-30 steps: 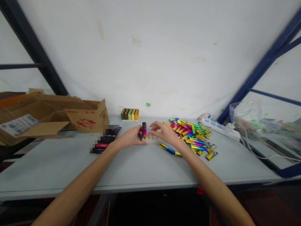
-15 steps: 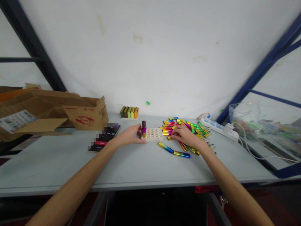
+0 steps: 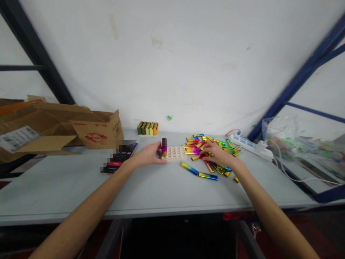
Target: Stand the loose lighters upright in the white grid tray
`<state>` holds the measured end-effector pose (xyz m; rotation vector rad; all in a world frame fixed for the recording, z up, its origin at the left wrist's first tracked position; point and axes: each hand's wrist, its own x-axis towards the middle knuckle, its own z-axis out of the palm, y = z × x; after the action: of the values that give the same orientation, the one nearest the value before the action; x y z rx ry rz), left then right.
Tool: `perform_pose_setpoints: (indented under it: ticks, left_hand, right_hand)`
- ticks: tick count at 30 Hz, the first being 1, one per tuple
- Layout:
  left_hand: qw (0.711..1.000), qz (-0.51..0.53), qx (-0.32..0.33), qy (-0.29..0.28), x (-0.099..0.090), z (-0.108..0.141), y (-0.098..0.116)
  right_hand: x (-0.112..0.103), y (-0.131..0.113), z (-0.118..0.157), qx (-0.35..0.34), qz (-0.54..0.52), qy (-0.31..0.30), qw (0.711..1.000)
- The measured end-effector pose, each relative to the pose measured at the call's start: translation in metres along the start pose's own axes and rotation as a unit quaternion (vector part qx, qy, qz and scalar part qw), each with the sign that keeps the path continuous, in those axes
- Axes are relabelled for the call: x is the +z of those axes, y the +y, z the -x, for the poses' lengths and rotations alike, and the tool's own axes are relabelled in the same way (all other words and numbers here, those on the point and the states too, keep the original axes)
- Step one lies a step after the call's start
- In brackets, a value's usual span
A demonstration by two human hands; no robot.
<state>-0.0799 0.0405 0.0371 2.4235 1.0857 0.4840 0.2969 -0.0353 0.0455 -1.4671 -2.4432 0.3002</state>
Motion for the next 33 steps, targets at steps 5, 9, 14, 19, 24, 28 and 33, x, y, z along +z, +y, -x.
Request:
perform_pose_setpoints:
  ticks: [5, 9, 14, 19, 24, 28, 33]
  left_hand:
    - [1.0, -0.013, -0.007, -0.01, -0.001, 0.0, 0.002]
    - [1.0, -0.015, -0.005, -0.01, -0.002, 0.001, 0.003]
    - [1.0, -0.013, -0.005, -0.01, -0.003, 0.001, 0.005]
    - [1.0, -0.009, -0.004, -0.002, -0.002, 0.001, 0.004]
    - [1.0, -0.015, -0.003, 0.0, -0.001, 0.001, 0.002]
    - [1.0, -0.025, 0.0, -0.002, 0.0, 0.0, 0.0]
    - [1.0, -0.024, 0.006, -0.001, 0.001, -0.001, -0.001]
  right_hand:
    - [0.003, -0.005, -0.013, 0.011, 0.016, -0.025, 0.999]
    - [0.0, -0.007, -0.019, -0.013, 0.042, -0.041, 0.998]
    - [-0.002, -0.003, -0.018, -0.026, 0.012, 0.006, 1.0]
    - [0.0, -0.012, -0.011, -0.003, -0.114, 0.105, 0.988]
    - [0.002, -0.033, -0.018, 0.015, -0.298, 0.195, 0.934]
    - [-0.001, -0.053, -0.035, 0.041, -0.421, 0.218, 0.88]
    - [0.008, -0.078, -0.055, 0.054, -0.55, 0.226, 0.802]
